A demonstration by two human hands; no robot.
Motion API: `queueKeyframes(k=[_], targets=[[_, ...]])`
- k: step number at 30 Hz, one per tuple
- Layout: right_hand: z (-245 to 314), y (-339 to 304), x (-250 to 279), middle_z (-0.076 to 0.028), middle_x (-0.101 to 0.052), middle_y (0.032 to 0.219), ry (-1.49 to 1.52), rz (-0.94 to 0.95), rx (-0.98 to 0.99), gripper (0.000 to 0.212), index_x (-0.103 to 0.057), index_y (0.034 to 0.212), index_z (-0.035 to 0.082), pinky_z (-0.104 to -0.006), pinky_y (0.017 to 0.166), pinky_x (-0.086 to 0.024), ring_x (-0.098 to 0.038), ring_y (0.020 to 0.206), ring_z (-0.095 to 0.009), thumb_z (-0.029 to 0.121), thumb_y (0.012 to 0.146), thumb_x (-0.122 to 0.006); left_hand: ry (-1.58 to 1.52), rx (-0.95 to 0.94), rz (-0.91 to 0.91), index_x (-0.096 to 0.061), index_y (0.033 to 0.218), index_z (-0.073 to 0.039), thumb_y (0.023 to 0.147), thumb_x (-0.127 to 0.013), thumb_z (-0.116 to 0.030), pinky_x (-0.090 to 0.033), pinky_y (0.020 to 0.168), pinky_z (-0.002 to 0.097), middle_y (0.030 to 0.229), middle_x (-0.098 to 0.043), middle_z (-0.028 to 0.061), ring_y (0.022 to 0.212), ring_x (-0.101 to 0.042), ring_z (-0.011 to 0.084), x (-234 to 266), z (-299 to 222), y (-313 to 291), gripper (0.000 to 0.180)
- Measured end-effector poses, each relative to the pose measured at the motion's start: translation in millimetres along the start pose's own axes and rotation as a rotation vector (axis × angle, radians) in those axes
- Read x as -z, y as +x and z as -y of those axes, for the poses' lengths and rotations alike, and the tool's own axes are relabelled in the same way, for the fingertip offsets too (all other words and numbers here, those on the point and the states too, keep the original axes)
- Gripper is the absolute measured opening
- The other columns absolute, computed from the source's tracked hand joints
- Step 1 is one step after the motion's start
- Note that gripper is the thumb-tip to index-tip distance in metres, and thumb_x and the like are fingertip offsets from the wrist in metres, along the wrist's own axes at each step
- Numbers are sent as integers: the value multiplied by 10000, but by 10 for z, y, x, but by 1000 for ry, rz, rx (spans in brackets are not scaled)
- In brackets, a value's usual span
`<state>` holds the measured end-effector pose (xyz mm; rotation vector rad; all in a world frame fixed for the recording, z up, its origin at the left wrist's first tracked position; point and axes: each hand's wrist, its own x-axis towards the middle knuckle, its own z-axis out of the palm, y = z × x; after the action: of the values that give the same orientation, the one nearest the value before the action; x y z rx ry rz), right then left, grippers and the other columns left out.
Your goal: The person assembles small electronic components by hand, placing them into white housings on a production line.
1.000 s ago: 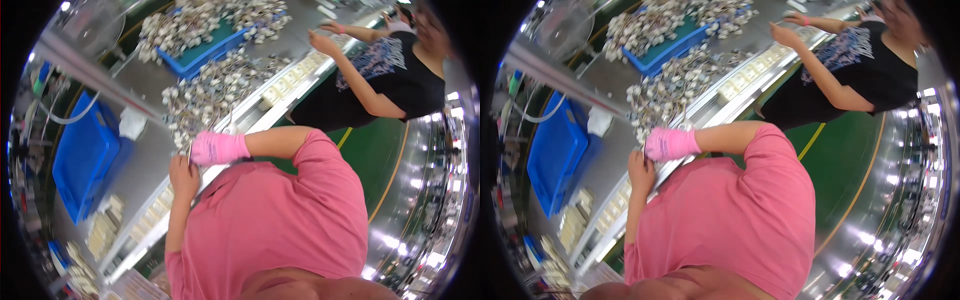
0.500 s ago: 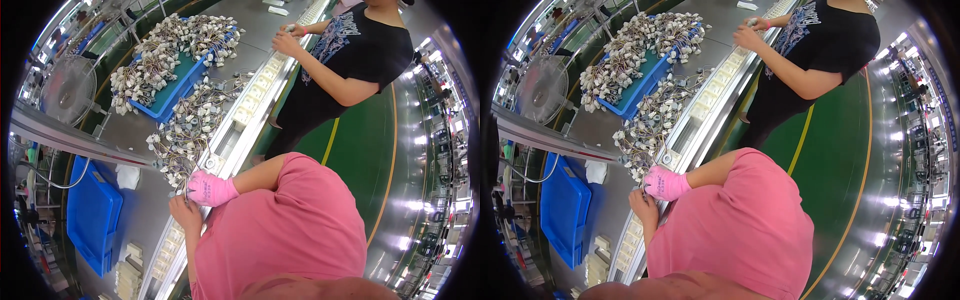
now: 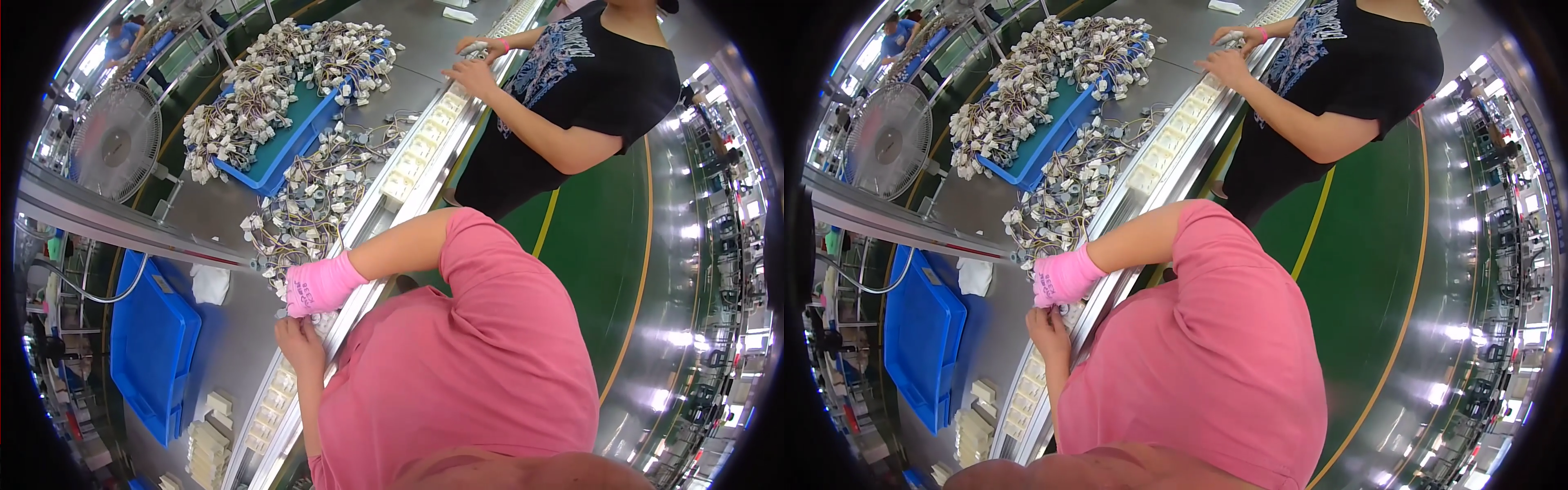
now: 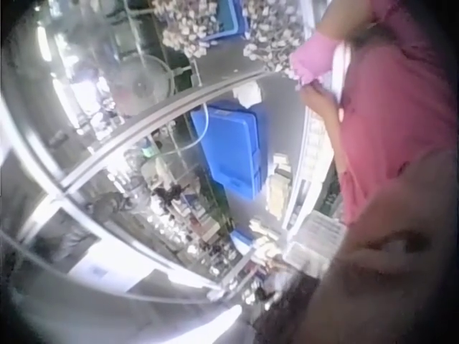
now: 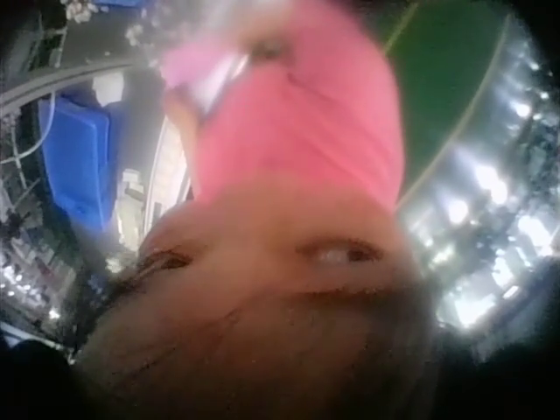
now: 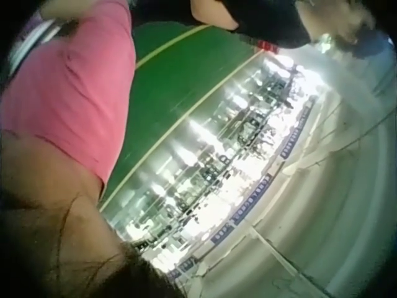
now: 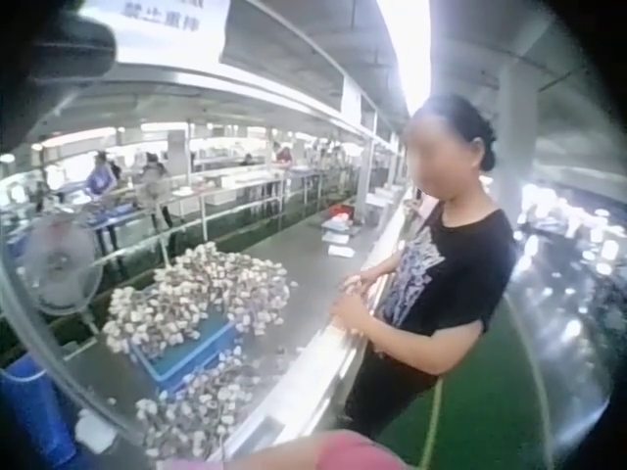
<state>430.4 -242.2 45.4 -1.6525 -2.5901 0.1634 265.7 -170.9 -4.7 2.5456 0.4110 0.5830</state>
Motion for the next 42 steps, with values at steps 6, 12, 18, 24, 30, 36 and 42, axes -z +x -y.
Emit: queueKeyframes(k=[6, 12, 18, 24, 30, 36, 42], targets=[[-24, 9, -53, -87, -598, 746, 120, -22, -8, 181, -563, 840, 93, -401, 617, -426, -591, 718, -286, 211, 704, -576, -1, 25, -7, -487, 741, 19, 763, -543, -66, -345, 663, 413, 761, -468, 149, 749, -443, 333, -5, 11, -15, 105], [69, -2, -80, -91, -587, 692, 221, 86, -181, 212, -522, 869, 78, -403, 552, -436, -592, 643, -294, 188, 696, -579, -8, 42, -5, -490, 741, 6, 752, -554, -71, -348, 668, 408, 763, -471, 139, 754, -447, 326, -2, 24, 1, 101], [-25, 115, 102, -100, -616, 751, 121, 272, -191, 271, -598, 852, 72, -401, 581, -452, -606, 698, -285, 260, 658, -613, 38, 84, -26, -519, 742, -19, 737, -569, -81, -361, 684, 401, 774, -487, 123, 774, -463, 311, -63, 11, 37, 79], [-71, 79, -97, -72, -614, 715, 357, 156, -364, 216, -623, 774, 79, -395, 557, -422, -604, 705, -252, 229, 621, -596, 27, 123, -30, -535, 736, -32, 735, -574, -94, -369, 692, 396, 771, -498, 113, 786, -471, 308, -59, -46, 12, 74], [281, 84, -282, -77, -554, 539, -6, -164, -210, 83, -585, 598, 73, -388, 493, -423, -580, 525, -236, 152, 580, -608, 35, 98, -122, -515, 698, -38, 608, -590, -118, -365, 647, 427, 750, -481, 130, 744, -466, 337, -94, 15, -17, 142], [78, 101, -113, -67, -562, 605, -75, -58, -77, 53, -565, 665, 106, -363, 597, -401, -585, 606, -237, 144, 632, -583, 44, 233, -149, -545, 699, -42, 632, -558, -126, -374, 668, 420, 777, -508, 105, 787, -485, 316, -119, -85, 106, 108], [31, 219, 70, -33, -573, 711, -125, 275, -48, 108, -544, 767, 123, -341, 738, -347, -573, 762, -208, 196, 694, -576, 1, 302, -113, -564, 750, -49, 660, -547, -117, -371, 724, 402, 817, -512, 84, 851, -483, 281, -78, -99, 31, 114]])
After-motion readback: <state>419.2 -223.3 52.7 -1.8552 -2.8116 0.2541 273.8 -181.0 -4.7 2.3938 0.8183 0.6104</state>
